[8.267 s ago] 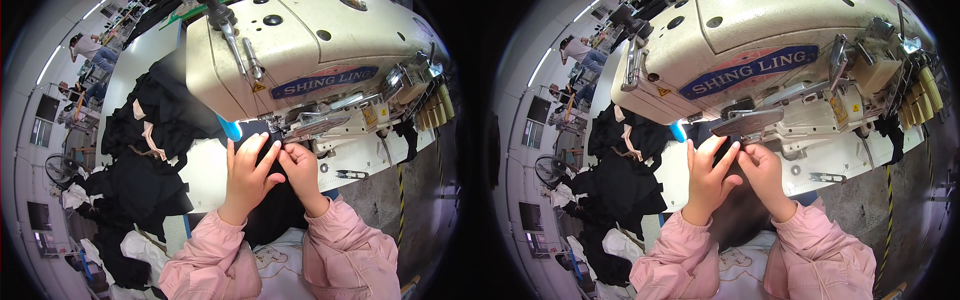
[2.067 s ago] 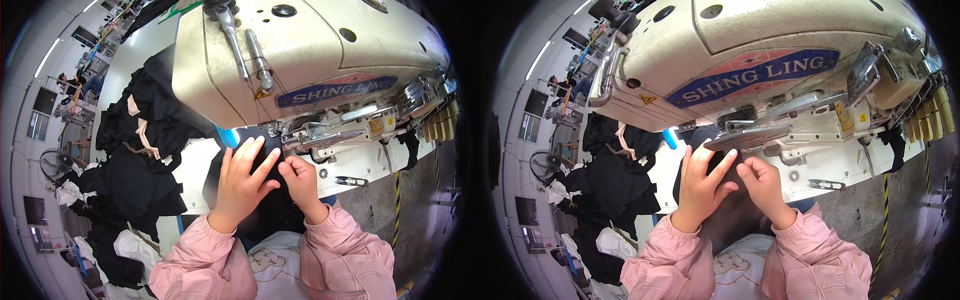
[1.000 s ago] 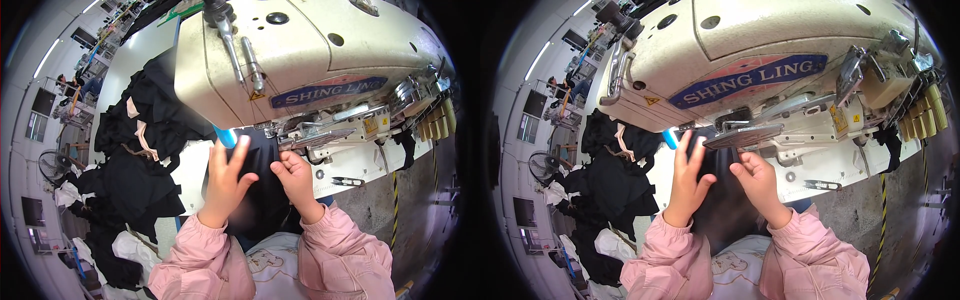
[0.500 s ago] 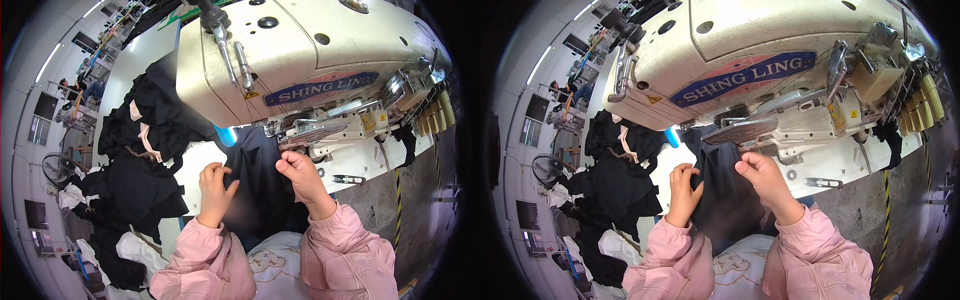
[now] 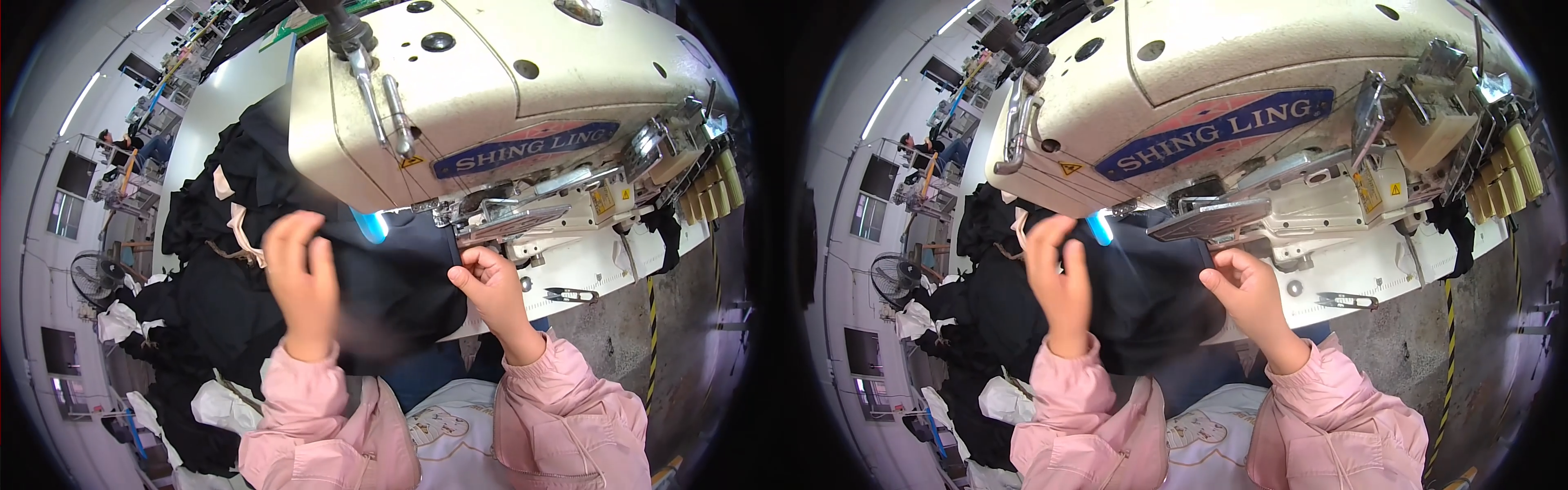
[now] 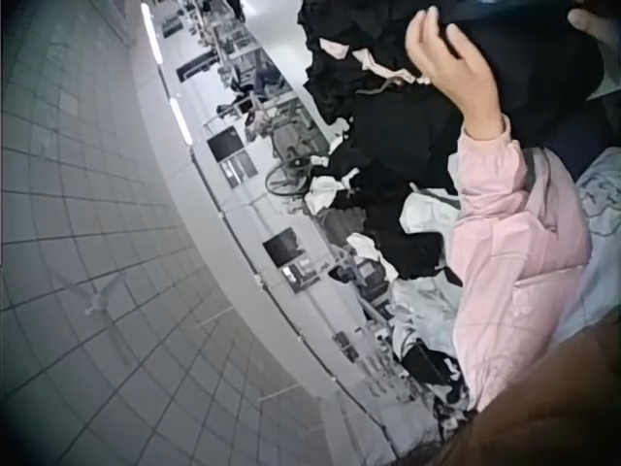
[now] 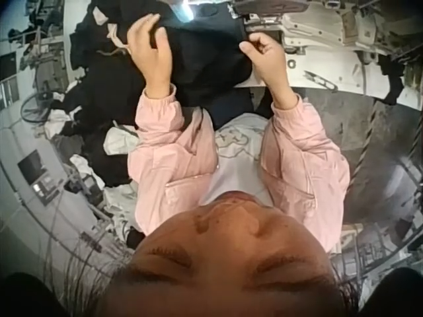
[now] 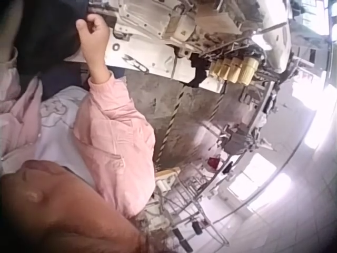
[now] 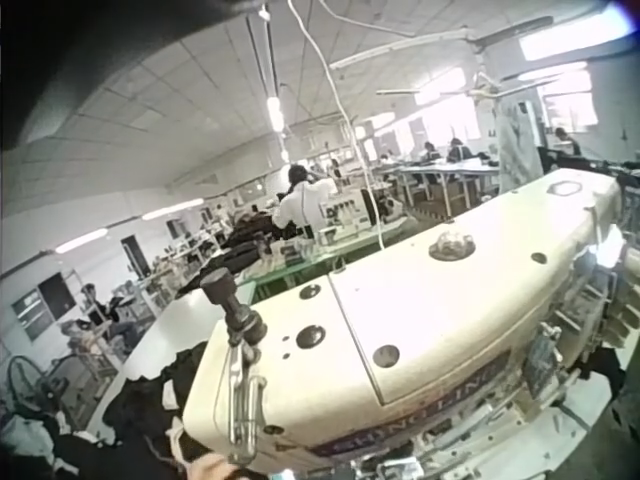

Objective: Sewing pieces of black fabric together using an industrial sewing machine in a factory.

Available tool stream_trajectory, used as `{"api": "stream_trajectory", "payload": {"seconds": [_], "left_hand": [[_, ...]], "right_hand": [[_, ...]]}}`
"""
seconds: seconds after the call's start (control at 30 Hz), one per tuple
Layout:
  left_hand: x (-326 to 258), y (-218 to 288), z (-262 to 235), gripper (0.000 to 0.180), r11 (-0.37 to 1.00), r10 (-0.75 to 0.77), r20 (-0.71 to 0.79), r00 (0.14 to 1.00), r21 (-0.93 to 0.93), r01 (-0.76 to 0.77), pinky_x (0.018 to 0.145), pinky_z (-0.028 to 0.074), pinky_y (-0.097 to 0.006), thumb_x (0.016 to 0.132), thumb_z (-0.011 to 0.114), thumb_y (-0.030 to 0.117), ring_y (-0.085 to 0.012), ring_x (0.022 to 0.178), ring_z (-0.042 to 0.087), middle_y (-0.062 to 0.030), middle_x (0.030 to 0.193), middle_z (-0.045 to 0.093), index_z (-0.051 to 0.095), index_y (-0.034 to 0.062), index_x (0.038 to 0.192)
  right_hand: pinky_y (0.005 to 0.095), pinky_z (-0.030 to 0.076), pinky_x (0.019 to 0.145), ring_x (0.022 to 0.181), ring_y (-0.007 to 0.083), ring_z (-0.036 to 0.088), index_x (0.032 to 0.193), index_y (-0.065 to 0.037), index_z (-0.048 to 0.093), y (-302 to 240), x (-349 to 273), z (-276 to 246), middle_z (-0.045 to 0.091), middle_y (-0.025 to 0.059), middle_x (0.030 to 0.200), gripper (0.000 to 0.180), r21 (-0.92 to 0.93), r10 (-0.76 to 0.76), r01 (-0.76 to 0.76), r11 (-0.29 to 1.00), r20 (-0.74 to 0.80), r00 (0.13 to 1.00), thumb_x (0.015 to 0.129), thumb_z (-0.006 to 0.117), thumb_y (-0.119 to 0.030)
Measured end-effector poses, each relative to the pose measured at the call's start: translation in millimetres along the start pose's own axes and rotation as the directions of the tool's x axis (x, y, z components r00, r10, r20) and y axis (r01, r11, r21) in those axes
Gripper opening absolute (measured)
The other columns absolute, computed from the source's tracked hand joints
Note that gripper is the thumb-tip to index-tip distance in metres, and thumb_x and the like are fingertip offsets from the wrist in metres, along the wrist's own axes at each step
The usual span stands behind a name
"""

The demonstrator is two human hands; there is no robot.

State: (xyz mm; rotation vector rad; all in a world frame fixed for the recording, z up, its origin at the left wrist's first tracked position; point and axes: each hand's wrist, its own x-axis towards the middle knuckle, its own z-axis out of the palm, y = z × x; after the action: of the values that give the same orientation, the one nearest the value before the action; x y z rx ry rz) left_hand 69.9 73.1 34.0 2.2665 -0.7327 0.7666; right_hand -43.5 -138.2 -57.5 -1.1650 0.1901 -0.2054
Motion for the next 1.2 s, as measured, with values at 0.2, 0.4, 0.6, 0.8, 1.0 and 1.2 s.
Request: {"api": "stream_trajectory", "payload": {"seconds": [0.2, 0.4, 0.6, 0.8, 1.0, 1.2], "left_hand": [[-31.7, 51.2, 40.7, 0.046, 0.941, 0.308, 0.301, 0.903, -0.236, -0.242, 0.101, 0.048, -0.045, 0.087, 0.072, 0.028, -0.0321, 0.117, 0.059, -0.0108, 0.126, 0.061, 0.065, 0.0068, 0.127], [-31.1, 44.1, 45.2, 0.051, 0.933, 0.36, 0.312, 0.879, -0.122, -0.339, 0.096, 0.048, -0.045, 0.088, 0.066, 0.046, -0.0293, 0.116, 0.059, -0.0106, 0.124, 0.06, 0.068, 0.0125, 0.126], [-30.9, 42.4, 42.0, 0.054, 0.933, 0.354, 0.326, 0.877, -0.065, -0.353, 0.097, 0.047, -0.045, 0.089, 0.061, 0.053, -0.0284, 0.119, 0.057, -0.0097, 0.125, 0.059, 0.068, 0.0154, 0.128], [-31.4, 44.0, 39.7, 0.055, 0.931, 0.354, 0.349, 0.868, -0.042, -0.363, 0.102, 0.044, -0.047, 0.09, 0.059, 0.055, -0.0291, 0.121, 0.056, -0.0101, 0.127, 0.058, 0.067, 0.0186, 0.13], [-30.2, 42.5, 41.5, 0.065, 0.948, 0.305, 0.373, 0.876, -0.035, -0.315, 0.108, 0.037, -0.062, 0.077, 0.065, 0.06, -0.0314, 0.123, 0.054, -0.0093, 0.124, 0.055, 0.067, 0.0266, 0.133], [-24.8, 45.1, 39.5, 0.06, 0.933, 0.333, 0.37, 0.868, 0.006, -0.36, 0.108, 0.038, -0.052, 0.085, 0.061, 0.057, -0.0311, 0.124, 0.054, -0.0116, 0.134, 0.055, 0.066, 0.0206, 0.132]], "right_hand": [[0.0183, 0.044, 0.069, 0.077, 0.0007, 0.055, 0.1, -0.002, 0.064, 4.1, -0.4, 3.8, 0.064, -0.0042, 0.088, 0.012, 0.064, 0.003, -0.001, 0.998, -0.035, 0.999, 0.096, 0.07, -0.01], [0.0178, 0.043, 0.065, 0.074, 0.0003, 0.055, 0.098, -0.002, 0.064, -1.5, -3.0, 4.2, 0.065, -0.0041, 0.084, 0.01, -0.04, -0.043, 0.039, 0.998, -0.092, 0.995, 0.096, 0.069, -0.01], [0.0178, 0.041, 0.062, 0.072, -0.0001, 0.052, 0.093, -0.001, 0.063, 9.0, -9.2, 4.1, 0.061, -0.0057, 0.079, 0.012, -0.135, 0.021, -0.024, 0.991, -0.027, 0.999, 0.097, 0.068, -0.011], [0.0178, 0.037, 0.06, 0.07, -0.0004, 0.048, 0.095, 0.0, 0.064, 7.1, -9.4, 5.2, 0.06, -0.0068, 0.078, 0.014, -0.104, 0.007, -0.008, 0.995, -0.008, 1.0, 0.099, 0.066, -0.013], [0.0181, 0.038, 0.063, 0.074, 0.0, 0.049, 0.096, -0.001, 0.065, 3.6, -4.5, 8.4, 0.06, -0.0063, 0.081, 0.014, -0.075, -0.001, 0.001, 0.997, 0.009, 1.0, 0.099, 0.066, -0.015], [0.0186, 0.037, 0.063, 0.073, 0.0002, 0.047, 0.095, -0.001, 0.065, 9.8, -0.2, 6.9, 0.058, -0.0075, 0.08, 0.015, -0.048, -0.022, 0.021, 0.999, -0.022, 1.0, 0.099, 0.066, -0.015]]}}
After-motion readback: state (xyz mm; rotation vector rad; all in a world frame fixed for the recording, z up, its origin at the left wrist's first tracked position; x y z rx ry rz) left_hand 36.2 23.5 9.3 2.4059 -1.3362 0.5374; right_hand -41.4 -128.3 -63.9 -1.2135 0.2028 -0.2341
